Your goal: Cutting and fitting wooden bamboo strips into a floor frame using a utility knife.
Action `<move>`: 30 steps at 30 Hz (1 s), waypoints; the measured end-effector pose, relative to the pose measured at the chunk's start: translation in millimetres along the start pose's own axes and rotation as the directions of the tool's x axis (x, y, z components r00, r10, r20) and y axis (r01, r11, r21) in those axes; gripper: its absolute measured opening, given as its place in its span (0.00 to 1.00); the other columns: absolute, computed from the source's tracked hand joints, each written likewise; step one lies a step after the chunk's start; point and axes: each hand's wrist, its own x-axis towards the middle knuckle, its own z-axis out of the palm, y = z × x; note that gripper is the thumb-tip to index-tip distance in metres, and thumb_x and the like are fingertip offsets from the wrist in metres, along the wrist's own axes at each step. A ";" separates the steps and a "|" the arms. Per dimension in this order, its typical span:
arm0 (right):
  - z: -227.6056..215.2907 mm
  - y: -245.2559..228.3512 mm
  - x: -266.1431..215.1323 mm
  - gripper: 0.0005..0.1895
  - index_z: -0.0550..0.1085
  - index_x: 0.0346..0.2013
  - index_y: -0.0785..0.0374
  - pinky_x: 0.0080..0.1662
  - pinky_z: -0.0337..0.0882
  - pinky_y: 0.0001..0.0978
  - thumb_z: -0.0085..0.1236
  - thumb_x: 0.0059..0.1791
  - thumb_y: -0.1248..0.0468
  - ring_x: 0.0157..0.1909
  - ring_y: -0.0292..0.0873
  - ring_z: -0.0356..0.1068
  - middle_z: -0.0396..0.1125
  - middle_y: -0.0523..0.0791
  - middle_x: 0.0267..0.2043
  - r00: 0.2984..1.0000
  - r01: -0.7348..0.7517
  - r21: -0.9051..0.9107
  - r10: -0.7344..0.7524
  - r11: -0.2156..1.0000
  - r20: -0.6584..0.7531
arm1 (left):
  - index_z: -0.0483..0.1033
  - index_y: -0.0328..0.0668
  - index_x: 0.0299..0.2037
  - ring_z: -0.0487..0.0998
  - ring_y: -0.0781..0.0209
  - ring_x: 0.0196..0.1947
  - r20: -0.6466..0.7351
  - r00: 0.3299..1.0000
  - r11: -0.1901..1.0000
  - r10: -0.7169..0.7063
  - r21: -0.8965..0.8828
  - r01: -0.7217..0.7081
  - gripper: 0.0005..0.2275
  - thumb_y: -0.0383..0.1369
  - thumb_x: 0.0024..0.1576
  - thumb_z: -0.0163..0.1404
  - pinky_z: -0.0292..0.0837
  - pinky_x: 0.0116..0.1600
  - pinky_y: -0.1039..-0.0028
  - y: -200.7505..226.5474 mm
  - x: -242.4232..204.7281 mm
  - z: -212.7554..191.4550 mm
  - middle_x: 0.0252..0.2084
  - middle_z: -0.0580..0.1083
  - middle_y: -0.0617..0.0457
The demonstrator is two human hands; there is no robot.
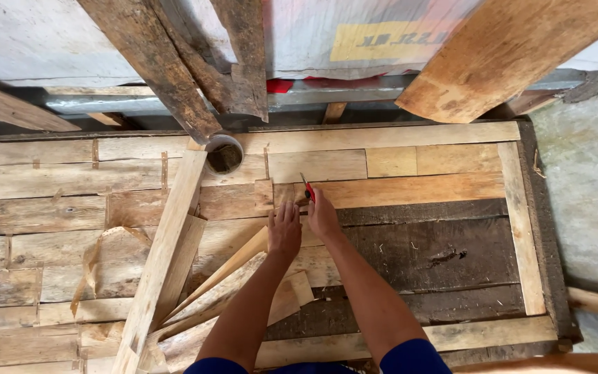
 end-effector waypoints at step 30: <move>-161.9 160.3 -56.1 0.22 0.57 0.72 0.59 0.79 0.39 0.58 0.39 0.62 0.63 0.68 0.63 0.60 0.66 0.55 0.63 0.989 -0.111 -0.070 0.103 0.991 -0.101 | 0.41 0.70 0.78 0.32 0.45 0.80 0.109 0.976 0.932 -0.187 -0.294 0.212 0.34 0.52 0.63 0.45 0.33 0.74 0.30 122.3 57.6 -2.5 0.82 0.34 0.47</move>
